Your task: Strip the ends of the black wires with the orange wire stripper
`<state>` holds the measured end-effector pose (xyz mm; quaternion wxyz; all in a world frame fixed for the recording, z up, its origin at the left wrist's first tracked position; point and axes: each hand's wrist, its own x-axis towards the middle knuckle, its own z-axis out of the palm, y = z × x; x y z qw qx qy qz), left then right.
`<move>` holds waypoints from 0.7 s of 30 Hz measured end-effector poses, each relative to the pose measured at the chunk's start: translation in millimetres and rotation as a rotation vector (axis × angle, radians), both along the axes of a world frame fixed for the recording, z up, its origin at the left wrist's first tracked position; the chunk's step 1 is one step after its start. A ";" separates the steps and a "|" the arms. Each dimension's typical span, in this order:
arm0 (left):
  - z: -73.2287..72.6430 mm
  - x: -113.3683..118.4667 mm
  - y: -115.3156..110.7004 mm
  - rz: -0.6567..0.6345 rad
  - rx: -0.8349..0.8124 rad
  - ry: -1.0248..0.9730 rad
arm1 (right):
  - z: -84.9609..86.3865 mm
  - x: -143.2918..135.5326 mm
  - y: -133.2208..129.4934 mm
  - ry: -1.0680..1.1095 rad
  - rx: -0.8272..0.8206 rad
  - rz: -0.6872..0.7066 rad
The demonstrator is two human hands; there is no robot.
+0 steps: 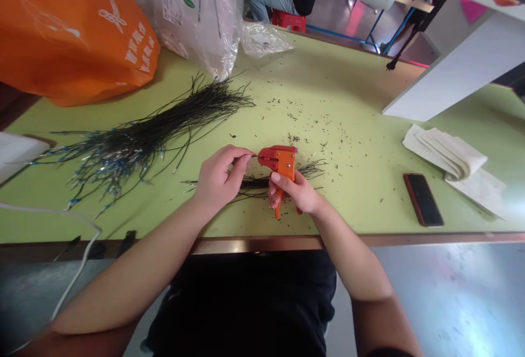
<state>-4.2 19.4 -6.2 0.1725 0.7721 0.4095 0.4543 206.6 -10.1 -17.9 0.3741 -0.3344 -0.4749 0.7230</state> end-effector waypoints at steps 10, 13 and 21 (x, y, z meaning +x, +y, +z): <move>-0.6 0.0 -0.1 0.045 0.001 0.008 | -0.7 -7.7 -2.7 -0.016 0.013 -0.042; -0.9 -0.2 -0.6 0.056 -0.007 0.010 | 0.2 -10.8 -3.9 -0.030 0.016 -0.050; 0.7 -0.3 -1.9 0.064 0.002 -0.021 | -1.4 -13.0 -6.3 -0.039 0.046 -0.073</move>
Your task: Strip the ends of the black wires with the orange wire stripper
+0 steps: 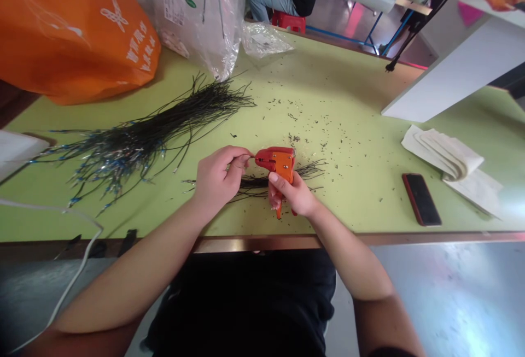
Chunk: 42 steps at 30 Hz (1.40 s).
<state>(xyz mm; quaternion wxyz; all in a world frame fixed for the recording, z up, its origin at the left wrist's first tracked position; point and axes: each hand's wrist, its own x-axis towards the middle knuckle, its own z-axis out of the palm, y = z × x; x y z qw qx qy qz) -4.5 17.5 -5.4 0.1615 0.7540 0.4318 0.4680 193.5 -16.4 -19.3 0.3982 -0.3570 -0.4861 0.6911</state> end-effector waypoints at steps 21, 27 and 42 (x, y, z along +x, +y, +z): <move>-1.6 -13.9 16.3 0.207 0.199 -0.086 | 11.7 26.4 18.6 0.220 0.166 -0.362; -3.2 4.7 1.6 0.099 0.359 0.097 | -3.2 4.7 15.0 0.137 0.183 -0.143; -5.1 19.2 -7.5 0.103 0.423 0.253 | -26.0 -1.2 16.5 0.031 0.043 -0.176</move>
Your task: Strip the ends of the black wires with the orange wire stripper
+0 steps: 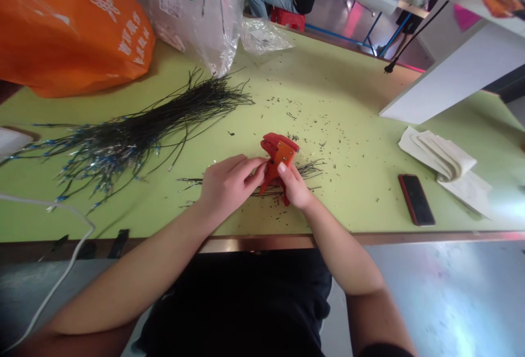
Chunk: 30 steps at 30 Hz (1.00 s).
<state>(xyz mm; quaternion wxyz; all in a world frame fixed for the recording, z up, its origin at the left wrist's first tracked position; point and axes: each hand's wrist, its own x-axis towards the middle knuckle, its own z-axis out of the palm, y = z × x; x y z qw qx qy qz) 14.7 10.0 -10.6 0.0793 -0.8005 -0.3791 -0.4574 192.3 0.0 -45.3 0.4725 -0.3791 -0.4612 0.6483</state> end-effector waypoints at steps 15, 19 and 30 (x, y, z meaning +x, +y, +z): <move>0.2 2.4 -5.4 -0.019 0.047 0.007 | -1.9 0.5 -0.5 -0.071 0.021 -0.077; 3.7 2.1 -7.8 -0.037 0.045 0.009 | -0.4 -0.4 -2.8 -0.044 0.002 -0.077; 6.3 2.7 -11.0 -0.083 0.038 0.014 | -1.2 -0.8 -7.2 -0.100 0.041 -0.213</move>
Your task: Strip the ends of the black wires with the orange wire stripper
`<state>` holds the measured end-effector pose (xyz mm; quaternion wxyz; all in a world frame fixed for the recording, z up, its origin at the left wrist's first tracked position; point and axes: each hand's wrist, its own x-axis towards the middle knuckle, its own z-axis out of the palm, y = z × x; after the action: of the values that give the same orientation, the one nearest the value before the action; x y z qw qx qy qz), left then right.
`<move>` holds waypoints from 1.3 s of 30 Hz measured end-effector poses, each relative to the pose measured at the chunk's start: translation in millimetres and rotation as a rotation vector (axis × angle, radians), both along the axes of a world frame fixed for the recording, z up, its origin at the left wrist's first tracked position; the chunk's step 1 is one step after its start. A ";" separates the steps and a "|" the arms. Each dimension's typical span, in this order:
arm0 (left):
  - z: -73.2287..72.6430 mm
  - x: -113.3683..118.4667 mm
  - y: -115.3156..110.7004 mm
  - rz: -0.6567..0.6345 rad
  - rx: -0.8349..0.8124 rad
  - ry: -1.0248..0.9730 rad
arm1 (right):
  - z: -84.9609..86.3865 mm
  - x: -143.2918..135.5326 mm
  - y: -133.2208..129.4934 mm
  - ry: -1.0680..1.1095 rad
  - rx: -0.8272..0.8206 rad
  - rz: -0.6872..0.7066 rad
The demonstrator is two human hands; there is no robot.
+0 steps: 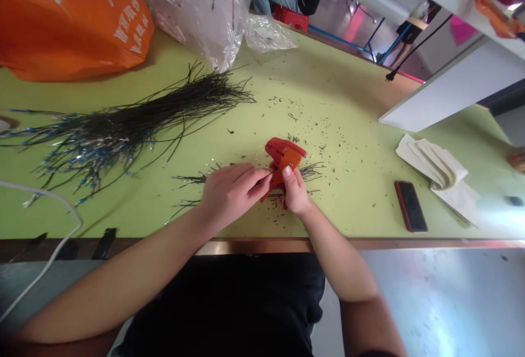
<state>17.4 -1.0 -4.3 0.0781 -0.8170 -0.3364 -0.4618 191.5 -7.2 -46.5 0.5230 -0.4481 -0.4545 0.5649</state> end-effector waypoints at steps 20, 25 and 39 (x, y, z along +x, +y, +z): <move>1.8 0.0 -2.1 0.005 -0.049 0.032 | 11.4 -5.1 -4.2 -0.032 -0.013 0.020; 2.3 -0.1 -2.0 -0.005 -0.030 0.025 | 12.8 -5.4 -5.1 -0.037 -0.012 0.071; 3.1 -0.3 -1.7 -0.025 -0.023 0.008 | 18.7 -8.9 -3.0 0.012 0.028 0.018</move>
<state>17.1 -2.8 -1.2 0.0641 -0.8237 -0.3313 -0.4556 182.6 -10.2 -27.8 0.5269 -0.4331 -0.4632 0.5658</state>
